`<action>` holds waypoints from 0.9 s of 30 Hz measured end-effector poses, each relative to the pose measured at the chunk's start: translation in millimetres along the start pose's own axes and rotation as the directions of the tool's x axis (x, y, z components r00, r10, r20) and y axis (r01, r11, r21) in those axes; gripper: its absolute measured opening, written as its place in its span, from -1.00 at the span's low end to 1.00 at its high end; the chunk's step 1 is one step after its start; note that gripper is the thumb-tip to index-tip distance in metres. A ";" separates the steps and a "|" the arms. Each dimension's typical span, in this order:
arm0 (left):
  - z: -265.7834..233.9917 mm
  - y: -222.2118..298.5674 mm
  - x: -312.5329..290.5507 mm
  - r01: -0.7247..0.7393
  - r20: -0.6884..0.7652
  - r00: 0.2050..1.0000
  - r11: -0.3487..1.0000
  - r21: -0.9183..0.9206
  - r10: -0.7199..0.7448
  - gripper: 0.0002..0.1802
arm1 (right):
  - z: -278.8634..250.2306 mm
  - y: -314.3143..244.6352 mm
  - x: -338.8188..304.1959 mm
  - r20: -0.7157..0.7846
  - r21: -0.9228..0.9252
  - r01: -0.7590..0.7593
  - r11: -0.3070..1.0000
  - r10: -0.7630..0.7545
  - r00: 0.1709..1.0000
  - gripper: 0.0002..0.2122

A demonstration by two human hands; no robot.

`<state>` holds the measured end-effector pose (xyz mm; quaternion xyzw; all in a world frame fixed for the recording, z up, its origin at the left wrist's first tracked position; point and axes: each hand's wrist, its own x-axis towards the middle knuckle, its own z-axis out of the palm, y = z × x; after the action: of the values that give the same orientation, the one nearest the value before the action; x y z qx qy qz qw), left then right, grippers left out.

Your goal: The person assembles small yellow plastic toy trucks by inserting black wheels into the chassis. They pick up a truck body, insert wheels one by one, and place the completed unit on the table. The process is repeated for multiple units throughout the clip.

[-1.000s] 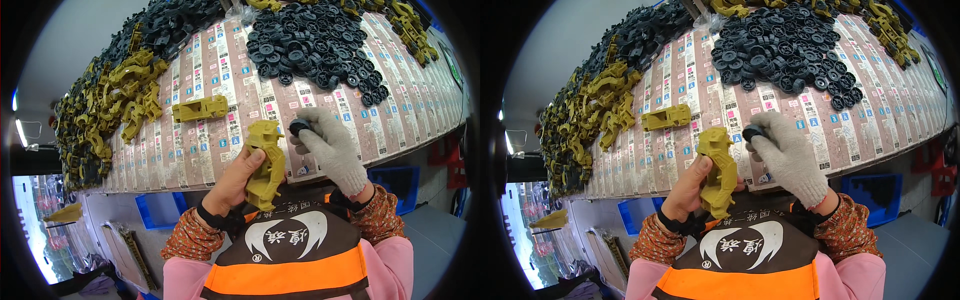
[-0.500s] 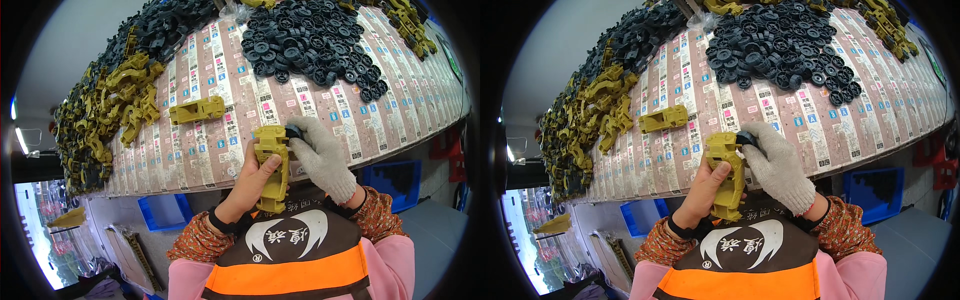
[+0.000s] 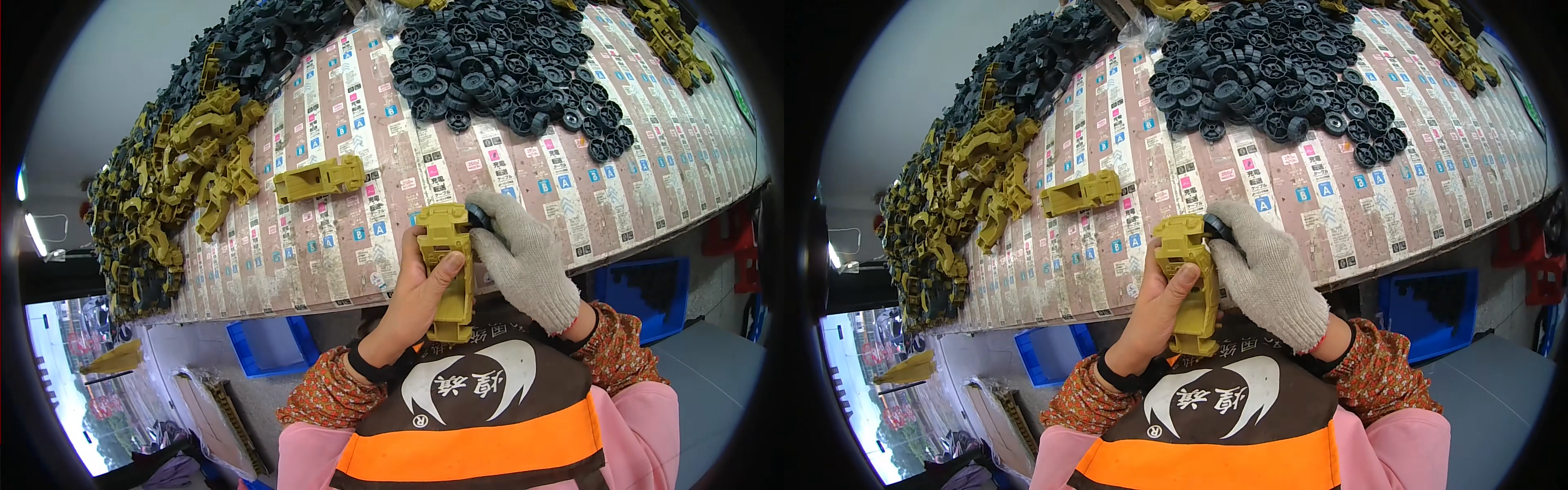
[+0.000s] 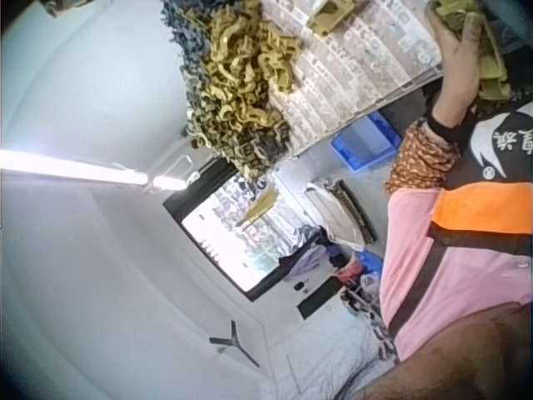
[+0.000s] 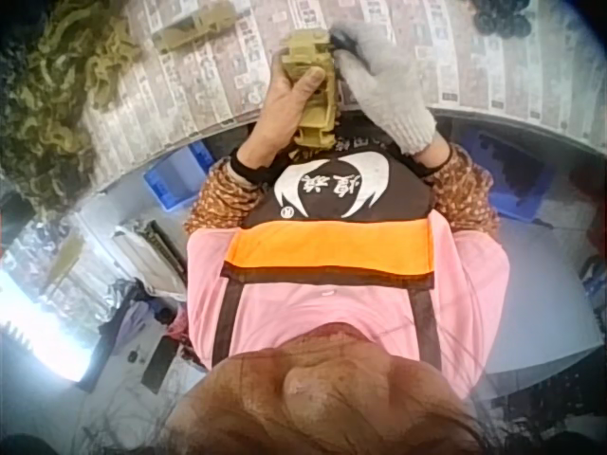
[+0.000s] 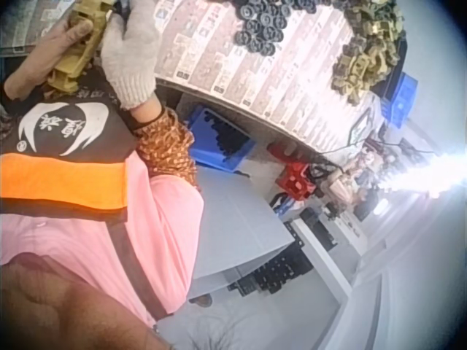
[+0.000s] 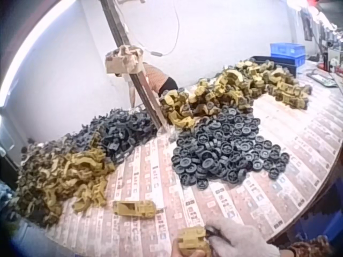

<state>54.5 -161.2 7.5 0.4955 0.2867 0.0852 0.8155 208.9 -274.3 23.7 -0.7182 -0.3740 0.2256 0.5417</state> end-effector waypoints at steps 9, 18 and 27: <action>3.3 -4.8 2.3 -0.254 0.011 0.961 0.869 0.425 0.275 -0.34 | -10.9 -14.9 -9.2 0.163 -0.172 0.028 0.985 0.000 0.987 -0.56; 9.4 -4.4 1.5 -0.293 0.140 0.953 0.714 0.636 0.267 -0.28 | -29.6 -24.6 -9.5 0.208 -0.307 0.022 0.951 0.045 0.977 -0.68; 22.2 11.5 19.9 -0.228 0.161 0.969 0.934 0.276 0.189 -0.35 | -88.1 -17.7 33.9 0.116 -0.240 -0.068 0.968 0.098 0.988 -0.77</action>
<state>84.7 -163.9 17.4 0.6428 0.1873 0.0949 0.7367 289.0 -299.0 70.6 -0.7765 -0.4014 0.2474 0.4181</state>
